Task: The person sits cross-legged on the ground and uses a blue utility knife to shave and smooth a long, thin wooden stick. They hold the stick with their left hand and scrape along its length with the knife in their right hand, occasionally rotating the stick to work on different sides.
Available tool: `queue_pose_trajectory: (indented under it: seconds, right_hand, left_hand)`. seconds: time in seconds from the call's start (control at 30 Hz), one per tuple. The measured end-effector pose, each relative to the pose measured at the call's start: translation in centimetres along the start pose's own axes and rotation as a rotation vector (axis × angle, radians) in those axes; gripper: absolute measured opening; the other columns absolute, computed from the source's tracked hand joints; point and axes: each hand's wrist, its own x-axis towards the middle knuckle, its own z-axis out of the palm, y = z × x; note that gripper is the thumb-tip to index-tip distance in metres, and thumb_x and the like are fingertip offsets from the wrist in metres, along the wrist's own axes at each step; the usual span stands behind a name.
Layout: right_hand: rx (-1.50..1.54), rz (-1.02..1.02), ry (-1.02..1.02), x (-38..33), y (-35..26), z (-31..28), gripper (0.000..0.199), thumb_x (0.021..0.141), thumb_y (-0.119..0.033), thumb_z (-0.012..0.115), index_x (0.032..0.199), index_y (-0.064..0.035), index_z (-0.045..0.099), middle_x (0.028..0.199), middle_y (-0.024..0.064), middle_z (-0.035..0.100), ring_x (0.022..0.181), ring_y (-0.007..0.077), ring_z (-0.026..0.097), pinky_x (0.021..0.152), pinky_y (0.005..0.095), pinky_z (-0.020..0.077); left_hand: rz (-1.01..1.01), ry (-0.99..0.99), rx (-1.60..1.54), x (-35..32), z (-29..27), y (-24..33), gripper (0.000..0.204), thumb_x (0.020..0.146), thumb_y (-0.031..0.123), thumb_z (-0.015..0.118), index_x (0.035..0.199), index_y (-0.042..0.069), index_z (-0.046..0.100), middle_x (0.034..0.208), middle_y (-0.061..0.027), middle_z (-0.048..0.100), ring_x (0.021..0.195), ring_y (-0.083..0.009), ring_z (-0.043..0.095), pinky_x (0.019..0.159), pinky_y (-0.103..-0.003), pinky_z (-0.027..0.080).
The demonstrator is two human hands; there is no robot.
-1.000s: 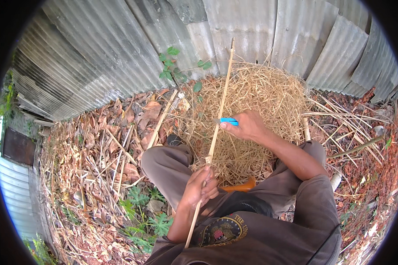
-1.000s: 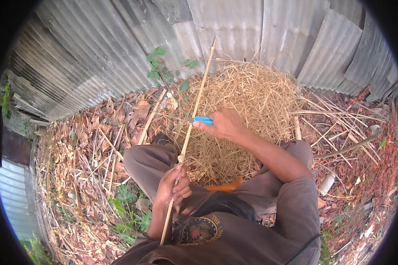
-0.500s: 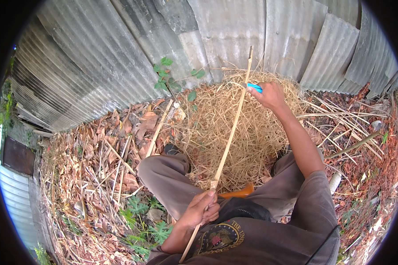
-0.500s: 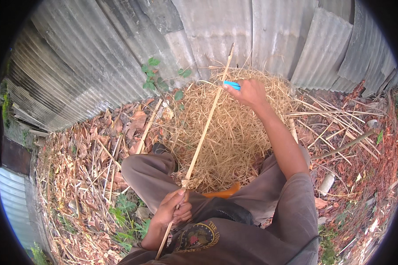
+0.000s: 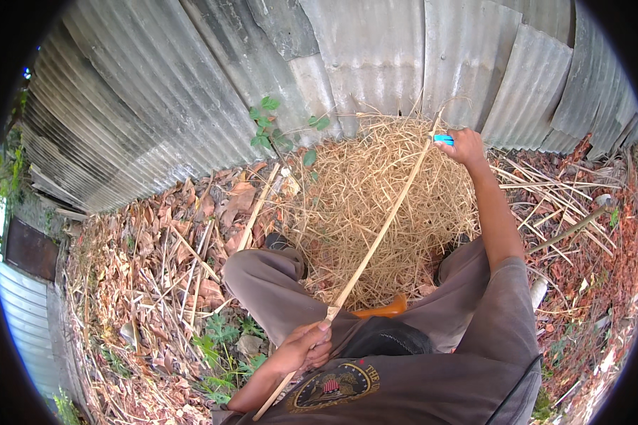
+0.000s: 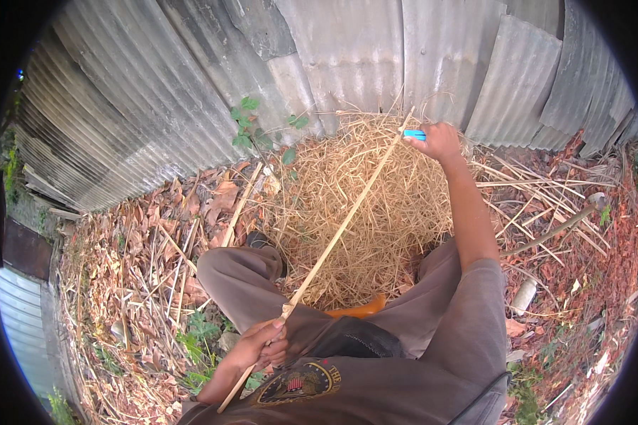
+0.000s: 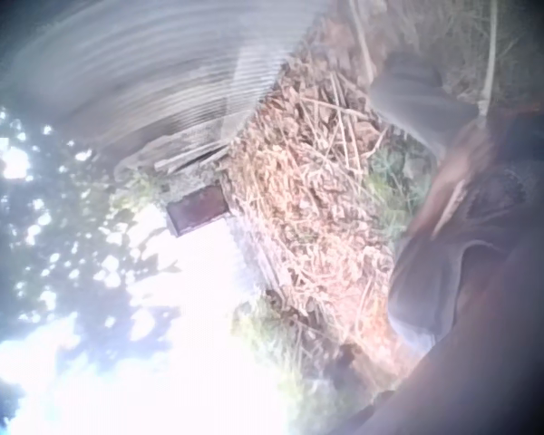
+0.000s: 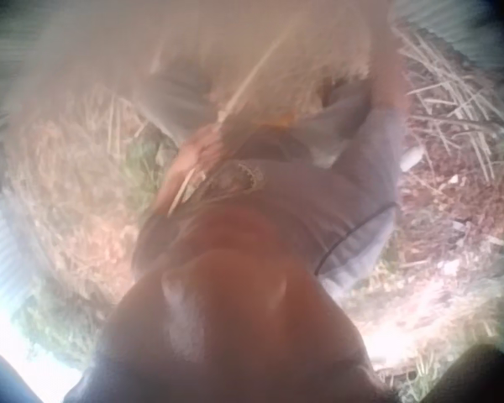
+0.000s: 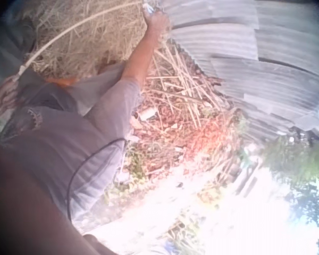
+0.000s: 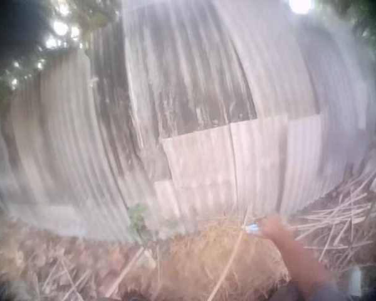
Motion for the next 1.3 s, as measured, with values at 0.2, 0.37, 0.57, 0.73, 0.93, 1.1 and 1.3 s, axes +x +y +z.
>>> queue_pose_trajectory:
  seconds: [0.2, 0.37, 0.57, 0.73, 0.93, 1.1, 1.3]
  right_hand:
    - [0.266, 0.838, 0.010, 2.4, 6.8, 2.5, 0.093, 0.081, -0.079, 0.037, 0.095, 0.0076, 0.068, 0.093, 0.0312, 0.066, 0.094, 0.0425, 0.065, 0.082, 0.0492, 0.0488]
    - [0.249, 0.570, -0.249, 2.3, -3.1, -3.4, 0.090, 0.080, -0.082, 0.037, 0.081, 0.0016, 0.071, 0.083, 0.0267, 0.068, 0.086, 0.0420, 0.066, 0.078, 0.0493, 0.0493]
    - [0.380, -0.052, -0.373, -2.0, -17.3, -7.7, 0.081, 0.080, -0.081, 0.040, 0.060, -0.0063, 0.064, 0.050, 0.0127, 0.056, 0.052, 0.0294, 0.061, 0.052, 0.0435, 0.0473]
    - [0.383, -0.297, -0.498, -5.1, -21.9, -7.8, 0.082, 0.078, -0.083, 0.040, 0.059, -0.0074, 0.063, 0.049, 0.0116, 0.055, 0.049, 0.0292, 0.060, 0.050, 0.0429, 0.0473]
    - [0.367, -0.121, -0.319, -2.9, -19.0, -5.9, 0.085, 0.078, -0.085, 0.037, 0.055, -0.0068, 0.061, 0.044, 0.0117, 0.052, 0.046, 0.0304, 0.058, 0.045, 0.0431, 0.0458]
    - [0.387, -0.260, -0.387, -4.9, -22.4, -6.4, 0.085, 0.077, -0.085, 0.038, 0.056, -0.0067, 0.064, 0.045, 0.0137, 0.053, 0.046, 0.0306, 0.059, 0.044, 0.0426, 0.0448]
    - [0.377, -0.267, -0.297, -4.3, -21.3, -5.6, 0.083, 0.074, -0.087, 0.041, 0.056, -0.0088, 0.064, 0.044, 0.0109, 0.051, 0.044, 0.0285, 0.057, 0.042, 0.0413, 0.0429]
  left_hand:
    - [0.154, 0.398, 0.012, -7.8, -0.8, -1.6, 0.039, 0.104, 0.034, 0.037, 0.073, 0.010, 0.040, 0.050, 0.0018, 0.030, 0.039, -0.0114, 0.029, 0.044, -0.027, 0.029]
    - [0.304, 0.261, 0.188, 0.2, -2.7, -0.5, 0.037, 0.103, 0.034, 0.040, 0.076, 0.010, 0.042, 0.050, 0.0016, 0.033, 0.038, -0.0093, 0.028, 0.043, -0.025, 0.028]
    - [0.474, 0.217, 0.353, 8.9, -1.4, 3.6, 0.034, 0.104, 0.033, 0.038, 0.087, 0.007, 0.050, 0.053, 0.0045, 0.036, 0.042, -0.0053, 0.030, 0.040, -0.021, 0.026]
    - [0.638, 0.290, 0.523, 10.8, 0.5, 5.3, 0.031, 0.104, 0.029, 0.039, 0.090, 0.006, 0.053, 0.055, 0.0061, 0.036, 0.047, -0.0024, 0.031, 0.044, -0.020, 0.027]
    - [0.774, 0.451, 0.841, 10.4, 1.6, 3.5, 0.028, 0.101, 0.023, 0.044, 0.084, 0.003, 0.053, 0.057, -0.0018, 0.040, 0.052, -0.0112, 0.039, 0.052, -0.030, 0.036]
    - [0.850, 0.557, 0.968, 10.1, 0.9, 3.6, 0.026, 0.100, 0.020, 0.045, 0.083, 0.001, 0.053, 0.059, -0.0134, 0.048, 0.052, -0.0243, 0.051, 0.053, -0.037, 0.040]
    - [0.911, 0.584, 1.069, 9.1, 2.1, 4.1, 0.029, 0.100, 0.020, 0.045, 0.081, 0.001, 0.053, 0.056, -0.0083, 0.045, 0.050, -0.0147, 0.047, 0.050, -0.032, 0.038]
